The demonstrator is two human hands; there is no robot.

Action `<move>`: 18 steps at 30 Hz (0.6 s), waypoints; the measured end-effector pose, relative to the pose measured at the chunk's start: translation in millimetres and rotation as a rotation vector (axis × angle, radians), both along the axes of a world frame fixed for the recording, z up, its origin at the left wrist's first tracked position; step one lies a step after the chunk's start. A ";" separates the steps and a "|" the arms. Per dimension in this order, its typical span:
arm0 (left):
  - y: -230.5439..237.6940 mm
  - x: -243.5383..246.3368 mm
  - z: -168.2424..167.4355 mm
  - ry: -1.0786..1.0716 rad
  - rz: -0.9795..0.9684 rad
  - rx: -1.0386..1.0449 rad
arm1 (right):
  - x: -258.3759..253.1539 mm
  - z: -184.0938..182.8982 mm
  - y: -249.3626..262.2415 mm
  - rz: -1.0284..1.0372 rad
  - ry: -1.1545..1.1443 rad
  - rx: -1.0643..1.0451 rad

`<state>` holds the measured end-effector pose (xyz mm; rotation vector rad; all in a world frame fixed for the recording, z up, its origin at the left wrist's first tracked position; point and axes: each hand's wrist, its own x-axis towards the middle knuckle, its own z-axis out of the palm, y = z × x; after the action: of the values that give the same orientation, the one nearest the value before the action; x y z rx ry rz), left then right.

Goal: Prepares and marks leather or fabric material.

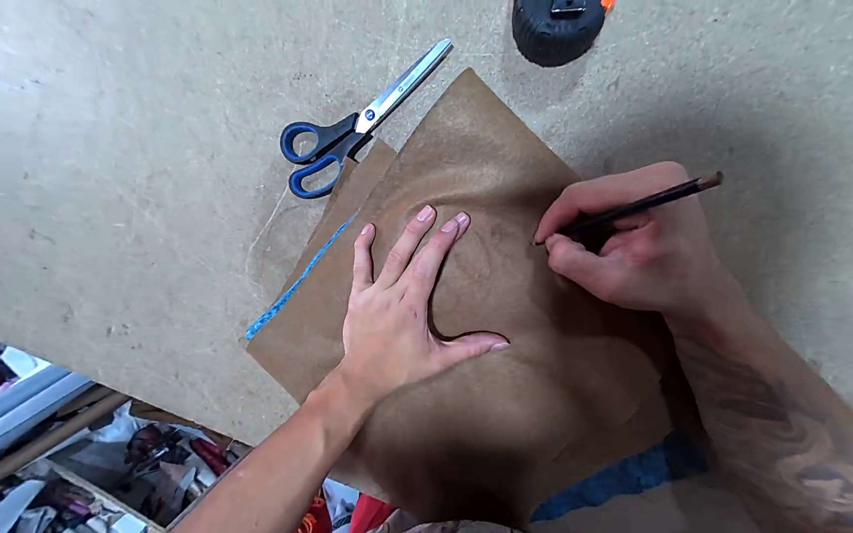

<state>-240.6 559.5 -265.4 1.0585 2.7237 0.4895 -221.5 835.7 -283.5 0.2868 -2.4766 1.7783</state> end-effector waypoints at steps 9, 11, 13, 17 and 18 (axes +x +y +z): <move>1.1 0.3 -0.7 0.017 0.002 -0.005 | -0.5 -1.0 -5.1 -0.196 -0.004 -0.011; 1.4 -0.2 -0.2 0.028 -0.005 -0.007 | 2.7 -2.3 2.1 -0.241 0.003 -0.049; 2.1 0.1 -0.6 0.035 -0.012 -0.005 | 3.1 -3.7 6.2 -0.273 0.002 -0.022; 1.9 0.1 0.6 0.019 -0.015 0.010 | -0.1 -0.8 7.8 -0.129 -0.006 0.021; 0.3 -0.7 2.4 0.006 -0.016 0.008 | -0.5 -0.6 5.2 -0.111 -0.007 0.031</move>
<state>-241.2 559.7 -263.0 1.0841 2.7187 0.4965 -222.0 841.0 -284.1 0.1413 -2.4742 1.7023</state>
